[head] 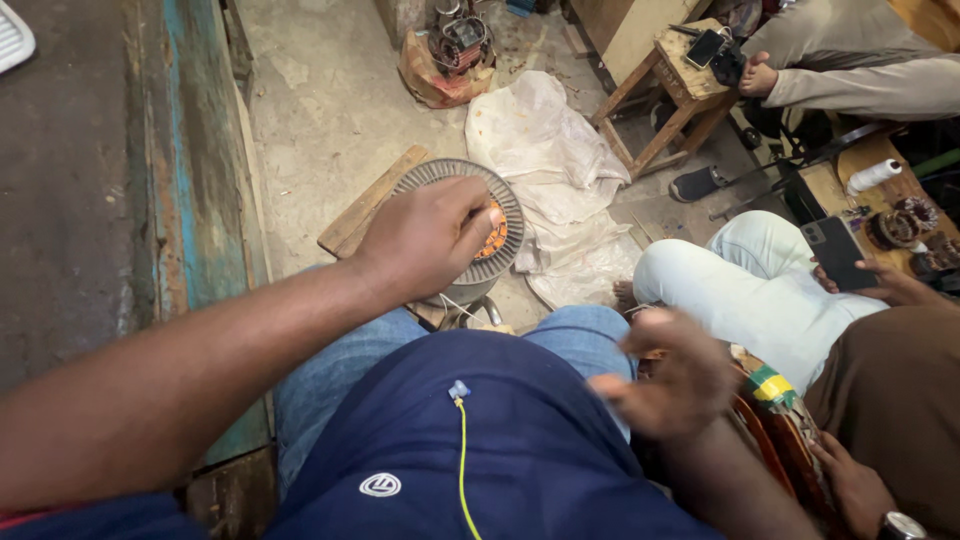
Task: The person winds white wire around the slots of a motor stator core, threading the wire through the slots and pulling it taut. The person repeatedly inserts and pulls the wire to secure it within the stator.
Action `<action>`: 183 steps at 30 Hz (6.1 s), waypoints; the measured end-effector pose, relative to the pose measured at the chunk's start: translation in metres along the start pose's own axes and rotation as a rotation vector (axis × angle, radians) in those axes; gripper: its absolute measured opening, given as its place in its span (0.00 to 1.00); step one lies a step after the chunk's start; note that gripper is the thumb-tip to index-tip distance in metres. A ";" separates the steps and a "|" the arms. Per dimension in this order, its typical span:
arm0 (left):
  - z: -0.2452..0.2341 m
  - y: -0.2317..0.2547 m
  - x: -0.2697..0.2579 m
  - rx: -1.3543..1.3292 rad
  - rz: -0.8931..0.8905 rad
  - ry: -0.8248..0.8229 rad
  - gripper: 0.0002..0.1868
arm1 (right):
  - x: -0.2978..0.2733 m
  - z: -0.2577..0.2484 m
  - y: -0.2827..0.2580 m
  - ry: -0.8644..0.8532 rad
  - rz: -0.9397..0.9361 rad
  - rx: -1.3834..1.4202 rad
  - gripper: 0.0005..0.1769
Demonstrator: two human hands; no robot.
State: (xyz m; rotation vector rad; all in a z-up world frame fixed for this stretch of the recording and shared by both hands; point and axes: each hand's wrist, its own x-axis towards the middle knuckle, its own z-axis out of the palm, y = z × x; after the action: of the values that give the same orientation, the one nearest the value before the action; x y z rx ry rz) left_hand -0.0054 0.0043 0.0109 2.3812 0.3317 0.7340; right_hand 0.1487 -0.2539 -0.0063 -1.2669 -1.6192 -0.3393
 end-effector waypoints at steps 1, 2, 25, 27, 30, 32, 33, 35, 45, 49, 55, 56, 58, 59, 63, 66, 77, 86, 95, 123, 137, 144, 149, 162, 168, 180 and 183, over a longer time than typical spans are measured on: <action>-0.001 0.002 -0.001 -0.031 -0.003 -0.009 0.12 | -0.003 -0.005 0.006 0.115 0.038 0.038 0.32; 0.001 0.005 -0.001 -0.043 0.018 -0.020 0.12 | -0.005 -0.008 0.013 0.165 0.071 0.014 0.29; 0.050 0.017 -0.027 -0.157 0.041 -0.207 0.13 | 0.034 0.028 0.002 -0.168 -0.197 -0.144 0.12; 0.051 0.018 -0.028 -0.169 0.019 -0.225 0.13 | 0.035 0.023 -0.005 -0.205 -0.238 -0.188 0.12; 0.053 0.017 -0.027 -0.166 -0.065 -0.252 0.13 | 0.038 0.016 -0.009 -0.222 -0.269 -0.231 0.13; 0.053 0.015 -0.026 -0.171 -0.106 -0.257 0.14 | 0.040 0.014 -0.010 -0.223 -0.280 -0.249 0.13; 0.053 0.014 -0.025 -0.181 -0.109 -0.253 0.14 | 0.041 0.013 -0.008 -0.225 -0.285 -0.258 0.13; 0.053 0.010 -0.023 -0.201 -0.128 -0.282 0.15 | 0.041 0.012 -0.003 -0.217 -0.271 -0.273 0.12; 0.044 -0.038 0.001 -0.282 -0.233 -0.189 0.13 | -0.025 0.014 0.057 0.013 0.205 -0.065 0.12; 0.022 -0.049 0.017 -0.277 -0.285 -0.125 0.13 | -0.079 0.015 0.090 0.044 0.468 -0.003 0.09; 0.009 -0.056 0.031 -0.250 -0.388 -0.198 0.13 | -0.167 0.025 0.141 0.109 0.881 0.155 0.07; 0.011 -0.058 0.033 -0.204 -0.416 -0.227 0.13 | -0.179 0.028 0.148 0.123 0.939 0.170 0.07; 0.018 -0.064 0.036 -0.115 -0.461 -0.286 0.14 | -0.199 0.029 0.161 0.154 1.054 0.192 0.08; 0.024 -0.067 0.038 -0.097 -0.493 -0.312 0.14 | -0.205 0.028 0.167 0.146 1.051 0.182 0.08; 0.045 -0.092 0.043 0.029 -0.385 -0.410 0.12 | -0.215 0.030 0.171 0.060 1.023 0.032 0.07; 0.067 -0.121 0.056 0.272 -0.012 -0.449 0.11 | -0.206 0.032 0.178 0.018 0.989 -0.009 0.06; 0.114 -0.161 0.068 0.269 0.077 -0.512 0.14 | -0.198 0.034 0.185 0.058 1.058 0.026 0.05; 0.117 -0.165 0.061 0.256 0.299 -0.587 0.10 | -0.191 0.039 0.182 -0.025 1.008 -0.007 0.06; 0.132 -0.176 0.042 0.272 0.255 -0.521 0.03 | -0.189 0.043 0.175 -0.045 1.031 -0.056 0.07; 0.156 -0.124 0.026 0.467 -0.167 -0.579 0.06 | -0.194 0.040 0.164 -0.045 1.047 -0.074 0.06; 0.172 -0.111 0.014 -0.243 -0.634 -0.429 0.12 | -0.192 0.041 0.163 -0.012 1.055 -0.054 0.05; 0.188 -0.115 -0.021 0.025 -0.259 -0.827 0.15 | -0.192 0.040 0.164 -0.004 1.058 -0.037 0.05; 0.194 -0.135 -0.028 -0.103 -0.326 -0.942 0.18 | -0.192 0.039 0.163 -0.014 1.044 -0.047 0.05; 0.143 -0.205 -0.051 -0.279 -0.420 -1.177 0.23 | -0.207 0.044 0.170 0.062 1.037 0.117 0.06; 0.107 -0.236 -0.050 -0.193 -0.920 -1.166 0.27 | -0.211 0.040 0.170 0.049 1.045 0.098 0.06; 0.107 -0.121 0.052 0.565 -0.346 -0.499 0.72 | -0.205 0.041 0.169 0.071 1.031 0.101 0.06; 0.138 -0.105 0.044 0.560 -0.475 -0.492 0.80 | -0.204 0.040 0.165 0.030 1.032 0.054 0.05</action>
State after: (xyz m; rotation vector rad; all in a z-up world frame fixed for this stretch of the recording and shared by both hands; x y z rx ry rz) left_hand 0.1048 0.0364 -0.1268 2.7199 0.9367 -0.1986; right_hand 0.2551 -0.2718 -0.2486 -1.8427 -0.7650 0.3259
